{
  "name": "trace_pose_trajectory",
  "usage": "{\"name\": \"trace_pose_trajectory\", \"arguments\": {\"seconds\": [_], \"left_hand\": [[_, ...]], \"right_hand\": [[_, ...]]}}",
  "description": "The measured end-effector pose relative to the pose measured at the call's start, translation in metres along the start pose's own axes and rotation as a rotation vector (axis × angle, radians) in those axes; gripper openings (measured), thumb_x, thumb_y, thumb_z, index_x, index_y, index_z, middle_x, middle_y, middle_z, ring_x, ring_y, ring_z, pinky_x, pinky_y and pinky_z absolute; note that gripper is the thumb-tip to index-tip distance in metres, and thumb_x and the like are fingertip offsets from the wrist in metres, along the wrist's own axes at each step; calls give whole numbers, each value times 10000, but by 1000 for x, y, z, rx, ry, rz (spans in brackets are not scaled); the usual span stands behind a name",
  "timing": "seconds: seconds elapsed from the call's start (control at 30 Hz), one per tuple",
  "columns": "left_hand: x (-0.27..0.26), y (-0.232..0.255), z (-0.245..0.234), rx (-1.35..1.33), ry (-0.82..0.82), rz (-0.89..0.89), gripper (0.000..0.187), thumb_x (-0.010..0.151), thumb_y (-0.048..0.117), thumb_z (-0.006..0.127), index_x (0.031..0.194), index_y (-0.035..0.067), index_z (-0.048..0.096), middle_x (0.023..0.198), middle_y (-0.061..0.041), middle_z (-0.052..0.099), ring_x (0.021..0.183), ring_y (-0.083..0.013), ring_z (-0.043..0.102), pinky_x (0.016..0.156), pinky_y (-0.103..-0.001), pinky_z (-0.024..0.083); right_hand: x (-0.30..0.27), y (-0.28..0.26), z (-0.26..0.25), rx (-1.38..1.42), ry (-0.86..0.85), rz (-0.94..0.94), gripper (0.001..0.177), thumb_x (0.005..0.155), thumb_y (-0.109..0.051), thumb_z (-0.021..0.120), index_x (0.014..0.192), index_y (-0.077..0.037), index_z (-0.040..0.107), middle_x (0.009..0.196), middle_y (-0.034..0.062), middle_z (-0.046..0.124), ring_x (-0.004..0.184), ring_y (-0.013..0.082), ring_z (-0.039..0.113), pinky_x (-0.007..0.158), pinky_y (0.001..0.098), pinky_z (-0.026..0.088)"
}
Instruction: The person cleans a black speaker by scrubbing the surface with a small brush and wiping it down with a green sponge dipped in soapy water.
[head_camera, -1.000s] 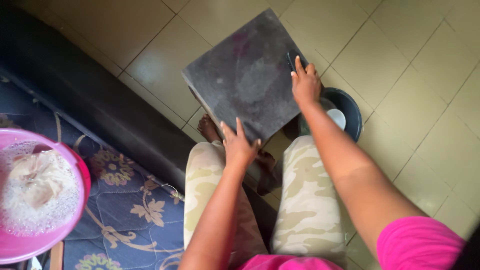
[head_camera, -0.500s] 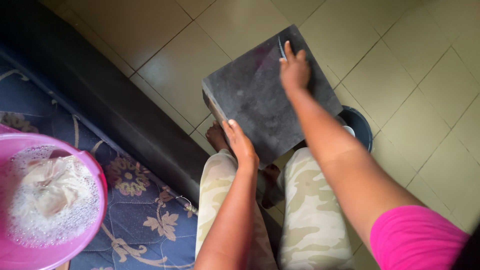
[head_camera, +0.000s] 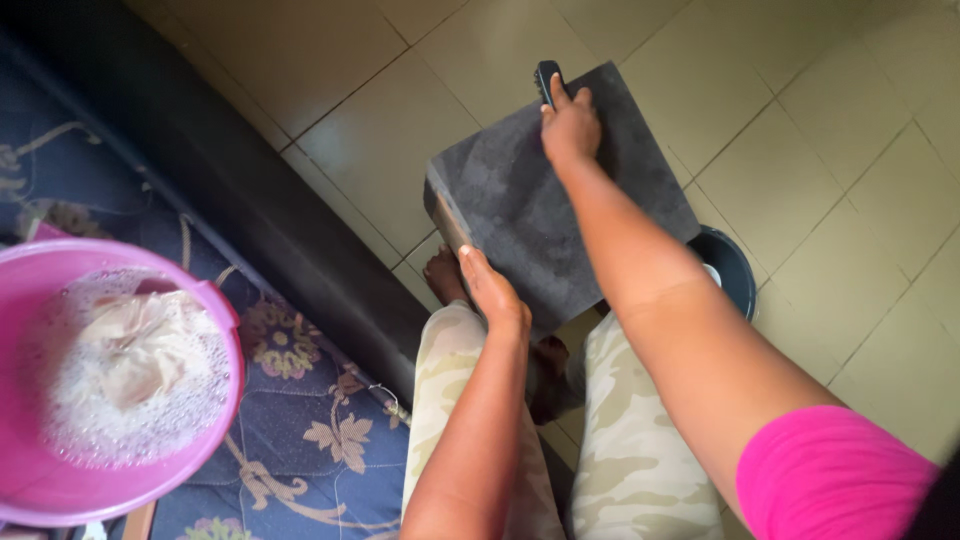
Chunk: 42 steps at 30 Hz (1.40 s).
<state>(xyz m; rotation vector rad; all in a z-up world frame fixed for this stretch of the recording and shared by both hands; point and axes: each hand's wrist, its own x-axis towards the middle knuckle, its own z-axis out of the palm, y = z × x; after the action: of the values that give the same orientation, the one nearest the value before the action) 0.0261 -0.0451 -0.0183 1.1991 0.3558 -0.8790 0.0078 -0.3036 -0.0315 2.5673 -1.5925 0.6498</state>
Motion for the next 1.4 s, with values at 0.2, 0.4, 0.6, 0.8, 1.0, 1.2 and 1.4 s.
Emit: {"name": "trace_pose_trajectory", "arguments": {"seconds": [0.2,0.4,0.6,0.8,1.0,1.2,1.4], "left_hand": [[7,7,-2,-156,-2,-2,807,1025,550,386,1600,17,191,1685,-141,235,1544,-238,250,1245,-356,177],[-6,62,-13,-333,85,90,848,1015,581,385,1619,34,148,1724,-76,131,1571,-186,141,1249,-346,107],[-10,97,-26,-401,77,224,774,1049,518,346,1621,29,161,1729,-65,127,1581,-174,126,1267,-334,87],[-12,104,-25,-363,55,300,706,1082,451,324,1613,4,195,1722,-90,168,1584,-191,157,1271,-334,117],[-20,105,-27,-341,14,319,692,1089,439,325,1611,1,207,1720,-95,180,1584,-195,164,1272,-334,123],[-17,111,-25,-272,33,301,708,1084,468,343,1601,-6,245,1709,-110,231,1576,-217,221,1273,-342,159],[-26,96,-21,-111,-79,131,749,1036,523,388,1590,31,280,1681,-96,269,1535,-225,264,1234,-356,207]], "right_hand": [[-78,-107,-46,143,-396,-468,533,897,-293,709,1417,-217,616,1069,194,593,876,394,623,743,512,516],[-28,-161,-37,3,-419,-733,290,818,-150,677,1060,-231,816,970,137,638,925,342,643,759,468,520],[-69,-151,-26,-370,-487,-980,170,866,-198,642,839,-84,764,927,126,663,826,269,673,677,439,508],[-145,-95,-24,-293,-799,-1052,123,799,-205,673,758,-132,763,781,120,713,737,281,704,606,448,514],[-28,-172,30,-391,-448,-824,103,783,-171,690,805,-102,762,859,137,701,778,290,691,574,420,507],[-160,-115,-51,-456,-758,-996,161,841,-228,638,846,-113,750,911,125,703,878,303,661,739,477,473],[-226,-58,-160,-74,-1264,-473,308,793,-199,734,1099,-198,760,1011,122,748,958,343,708,815,461,552]]}}
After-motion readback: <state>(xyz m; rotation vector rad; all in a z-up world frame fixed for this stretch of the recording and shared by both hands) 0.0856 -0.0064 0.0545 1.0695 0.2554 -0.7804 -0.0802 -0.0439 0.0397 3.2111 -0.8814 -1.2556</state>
